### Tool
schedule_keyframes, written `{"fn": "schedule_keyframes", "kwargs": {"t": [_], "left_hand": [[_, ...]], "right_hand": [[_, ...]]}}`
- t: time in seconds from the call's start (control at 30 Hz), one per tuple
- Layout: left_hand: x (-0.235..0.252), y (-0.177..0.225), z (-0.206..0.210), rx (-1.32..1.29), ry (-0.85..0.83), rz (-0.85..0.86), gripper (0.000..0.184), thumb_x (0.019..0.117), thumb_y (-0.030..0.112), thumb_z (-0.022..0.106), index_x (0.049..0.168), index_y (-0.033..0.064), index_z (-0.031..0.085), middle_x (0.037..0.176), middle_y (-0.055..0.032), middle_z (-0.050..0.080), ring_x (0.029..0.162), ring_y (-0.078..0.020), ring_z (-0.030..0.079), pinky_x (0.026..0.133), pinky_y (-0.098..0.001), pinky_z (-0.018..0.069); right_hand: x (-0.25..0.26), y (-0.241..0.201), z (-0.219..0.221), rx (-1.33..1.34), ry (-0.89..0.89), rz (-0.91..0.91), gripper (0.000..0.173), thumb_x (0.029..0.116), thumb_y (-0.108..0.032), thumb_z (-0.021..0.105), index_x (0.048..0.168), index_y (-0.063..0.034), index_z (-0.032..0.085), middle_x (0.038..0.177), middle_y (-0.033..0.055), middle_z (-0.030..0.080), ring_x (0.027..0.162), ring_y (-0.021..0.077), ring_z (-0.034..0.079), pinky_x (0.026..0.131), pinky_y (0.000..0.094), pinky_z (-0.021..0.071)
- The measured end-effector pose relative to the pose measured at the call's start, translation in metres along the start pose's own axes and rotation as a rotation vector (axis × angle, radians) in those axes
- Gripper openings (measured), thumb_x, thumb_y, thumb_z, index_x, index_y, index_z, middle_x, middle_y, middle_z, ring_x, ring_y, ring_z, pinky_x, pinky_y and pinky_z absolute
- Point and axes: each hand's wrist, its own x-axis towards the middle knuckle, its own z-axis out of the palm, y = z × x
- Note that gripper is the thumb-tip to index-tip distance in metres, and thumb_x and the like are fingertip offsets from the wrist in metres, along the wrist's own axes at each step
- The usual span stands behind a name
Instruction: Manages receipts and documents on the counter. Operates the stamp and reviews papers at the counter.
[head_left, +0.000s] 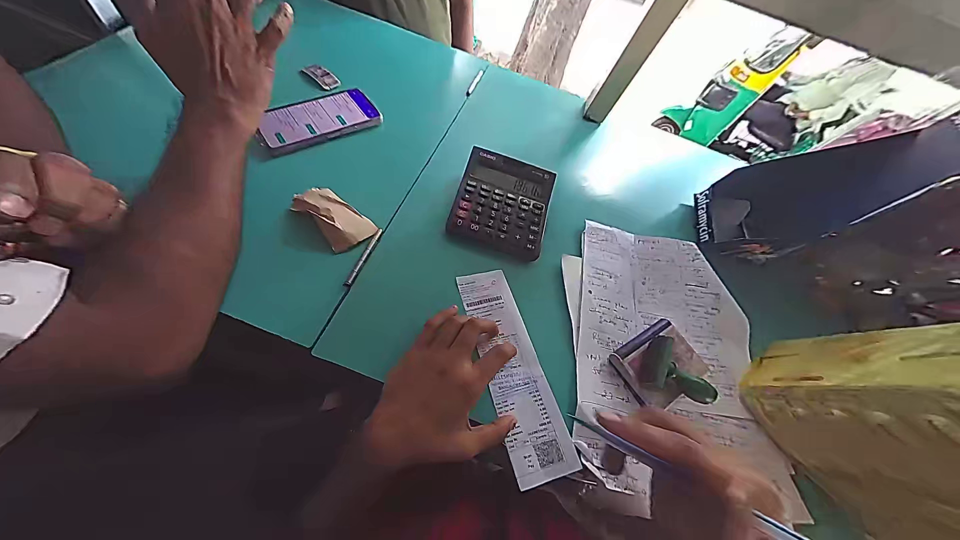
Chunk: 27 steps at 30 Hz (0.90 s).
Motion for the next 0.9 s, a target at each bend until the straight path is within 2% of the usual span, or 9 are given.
{"fn": "schedule_keyframes", "kwargs": {"t": [0.07, 0.1, 0.2, 0.27, 0.3, 0.37, 0.47, 0.67, 0.9], "left_hand": [[-0.001, -0.001, 0.001, 0.005, 0.006, 0.010, 0.061, 0.0880, 0.066, 0.053, 0.131, 0.0239, 0.067, 0.130, -0.0128, 0.063, 0.125, -0.0323, 0.058, 0.112, -0.0570, 0.0347], [-0.001, -0.001, 0.001, 0.004, 0.011, 0.016, 0.060, 0.0882, 0.066, 0.053, 0.130, 0.0246, 0.067, 0.129, -0.0128, 0.064, 0.124, -0.0323, 0.059, 0.111, -0.0573, 0.0350], [-0.002, -0.003, 0.002, 0.009, 0.018, 0.041, 0.062, 0.0869, 0.067, 0.053, 0.129, 0.0244, 0.067, 0.127, -0.0130, 0.064, 0.121, -0.0321, 0.060, 0.110, -0.0569, 0.0355], [-0.003, -0.003, 0.002, 0.010, 0.029, 0.053, 0.063, 0.0858, 0.068, 0.052, 0.128, 0.0242, 0.067, 0.125, -0.0132, 0.065, 0.121, -0.0321, 0.060, 0.109, -0.0565, 0.0364], [-0.003, -0.003, 0.002, 0.006, 0.031, 0.056, 0.063, 0.0858, 0.069, 0.052, 0.127, 0.0240, 0.068, 0.125, -0.0131, 0.065, 0.121, -0.0317, 0.060, 0.109, -0.0560, 0.0368], [-0.003, -0.003, 0.002, 0.001, 0.034, 0.059, 0.063, 0.0863, 0.069, 0.052, 0.127, 0.0236, 0.068, 0.124, -0.0130, 0.065, 0.121, -0.0312, 0.060, 0.108, -0.0554, 0.0372], [-0.002, -0.004, 0.002, 0.005, 0.037, 0.066, 0.062, 0.0862, 0.068, 0.052, 0.126, 0.0232, 0.068, 0.124, -0.0137, 0.065, 0.120, -0.0317, 0.060, 0.107, -0.0559, 0.0373], [-0.003, -0.004, 0.002, 0.015, 0.033, 0.076, 0.063, 0.0876, 0.069, 0.050, 0.126, 0.0228, 0.069, 0.123, -0.0125, 0.065, 0.119, -0.0311, 0.060, 0.107, -0.0553, 0.0369], [-0.003, -0.004, 0.002, 0.011, 0.030, 0.066, 0.063, 0.0874, 0.069, 0.051, 0.126, 0.0222, 0.068, 0.124, -0.0122, 0.065, 0.119, -0.0307, 0.060, 0.107, -0.0552, 0.0368]], "right_hand": [[0.005, 0.003, 0.015, 0.025, -0.037, 0.099, 0.046, 0.1107, -0.041, 0.039, 0.137, -0.0124, 0.064, 0.093, -0.0064, 0.074, 0.079, 0.0002, 0.070, 0.068, 0.0180, 0.0603], [0.006, 0.005, 0.020, 0.029, -0.048, 0.146, 0.042, 0.1102, -0.034, 0.043, 0.137, -0.0066, 0.061, 0.095, -0.0035, 0.075, 0.082, 0.0036, 0.072, 0.070, 0.0213, 0.0632], [0.004, 0.015, 0.033, 0.004, 0.031, 0.159, 0.023, 0.1032, -0.017, 0.056, 0.109, -0.0031, 0.073, 0.094, 0.0001, 0.074, 0.079, 0.0051, 0.072, 0.069, 0.0206, 0.0633], [0.004, 0.016, 0.038, -0.064, 0.094, 0.176, 0.008, 0.0906, -0.010, 0.071, 0.097, -0.0051, 0.074, 0.088, -0.0024, 0.074, 0.073, 0.0012, 0.070, 0.064, 0.0162, 0.0615], [0.004, 0.016, 0.041, -0.093, 0.106, 0.198, 0.008, 0.0851, -0.007, 0.074, 0.093, -0.0059, 0.073, 0.085, -0.0039, 0.074, 0.070, -0.0010, 0.069, 0.062, 0.0141, 0.0599], [0.002, 0.016, 0.047, -0.116, 0.085, 0.250, 0.010, 0.0793, -0.005, 0.075, 0.089, -0.0065, 0.071, 0.081, -0.0056, 0.073, 0.069, -0.0040, 0.067, 0.062, 0.0116, 0.0573], [0.000, 0.017, 0.053, -0.158, 0.081, 0.294, 0.011, 0.0766, -0.008, 0.074, 0.084, -0.0088, 0.066, 0.077, -0.0073, 0.070, 0.067, -0.0061, 0.065, 0.060, 0.0098, 0.0554], [0.002, 0.017, 0.056, -0.231, 0.139, 0.313, 0.008, 0.0770, -0.012, 0.070, 0.079, -0.0097, 0.062, 0.072, -0.0090, 0.067, 0.061, -0.0090, 0.060, 0.054, 0.0071, 0.0493], [0.000, 0.017, 0.059, -0.238, 0.168, 0.344, 0.010, 0.0755, -0.011, 0.071, 0.077, -0.0105, 0.062, 0.070, -0.0095, 0.066, 0.059, -0.0096, 0.059, 0.052, 0.0070, 0.0483]]}}
